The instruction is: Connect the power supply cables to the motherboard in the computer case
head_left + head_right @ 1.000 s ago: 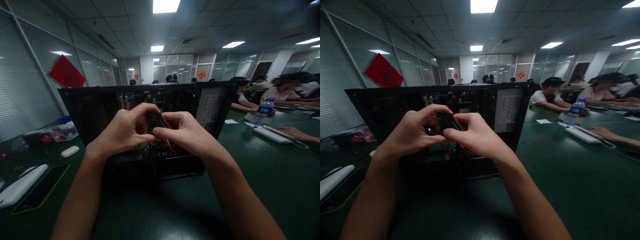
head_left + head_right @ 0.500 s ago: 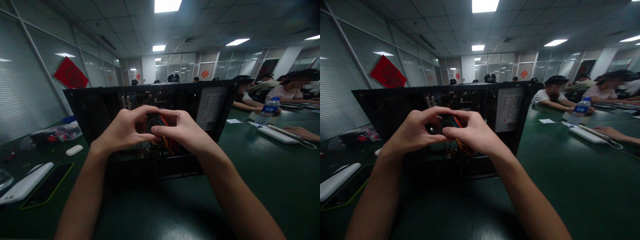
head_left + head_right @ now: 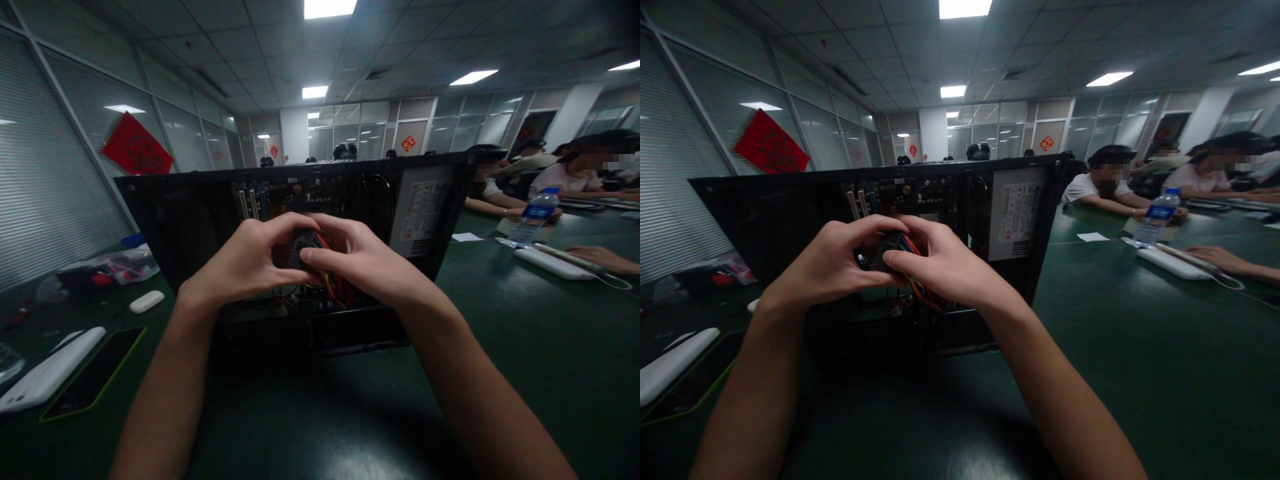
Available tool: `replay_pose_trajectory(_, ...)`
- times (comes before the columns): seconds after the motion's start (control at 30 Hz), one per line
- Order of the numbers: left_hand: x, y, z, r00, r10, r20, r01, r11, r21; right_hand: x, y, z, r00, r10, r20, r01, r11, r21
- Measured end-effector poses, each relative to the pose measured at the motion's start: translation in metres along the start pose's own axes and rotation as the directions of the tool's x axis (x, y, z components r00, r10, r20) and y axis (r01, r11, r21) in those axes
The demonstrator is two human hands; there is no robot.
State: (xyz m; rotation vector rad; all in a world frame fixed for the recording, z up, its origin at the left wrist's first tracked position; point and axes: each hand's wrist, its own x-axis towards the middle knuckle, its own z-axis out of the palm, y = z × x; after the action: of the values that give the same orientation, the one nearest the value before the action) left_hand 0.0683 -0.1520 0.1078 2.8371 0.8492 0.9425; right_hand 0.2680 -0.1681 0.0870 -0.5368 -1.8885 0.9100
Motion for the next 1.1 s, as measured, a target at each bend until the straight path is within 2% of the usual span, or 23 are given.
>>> replay_pose_trajectory(0.13,0.000,0.000,0.000,1.000,0.026,0.001,-0.026,0.999,0.023,-0.001,0.001,-0.005,0.998,-0.004,0.055,0.005,1.000,-0.018)
replay_pose_trajectory(0.27,0.000,-0.001,0.001,0.999,0.041,-0.006,-0.041,0.998,0.050,0.000,0.009,-0.003,0.998,-0.035,0.053,0.036,0.999,-0.026)
replay_pose_trajectory(0.47,0.000,-0.001,0.004,0.998,0.055,-0.016,-0.053,0.991,0.122,0.002,0.013,-0.002,0.998,-0.035,-0.049,0.032,0.998,-0.055)
replay_pose_trajectory(0.57,0.001,-0.002,0.006,0.992,0.099,-0.080,-0.080,0.973,0.214,0.004,0.017,-0.008,0.991,-0.045,-0.122,0.035,0.996,-0.083)
replay_pose_trajectory(0.7,0.003,-0.006,0.010,0.945,0.243,-0.219,-0.141,0.907,0.398,0.006,0.027,-0.017,0.975,-0.057,-0.213,0.042,0.996,-0.074)
replay_pose_trajectory(0.83,0.005,-0.009,0.013,0.911,0.343,-0.228,-0.180,0.829,0.529,0.006,0.030,-0.019,0.967,-0.091,-0.240,0.057,0.988,-0.143)
replay_pose_trajectory(1.0,0.006,-0.012,0.016,0.866,0.431,-0.253,-0.211,0.775,0.595,0.001,0.019,-0.021,0.955,-0.232,-0.184,0.151,0.916,-0.372)
replay_pose_trajectory(1.1,0.007,-0.013,0.018,0.842,0.469,-0.267,-0.225,0.754,0.617,-0.003,0.014,-0.030,0.961,-0.258,-0.104,0.186,0.874,-0.448)
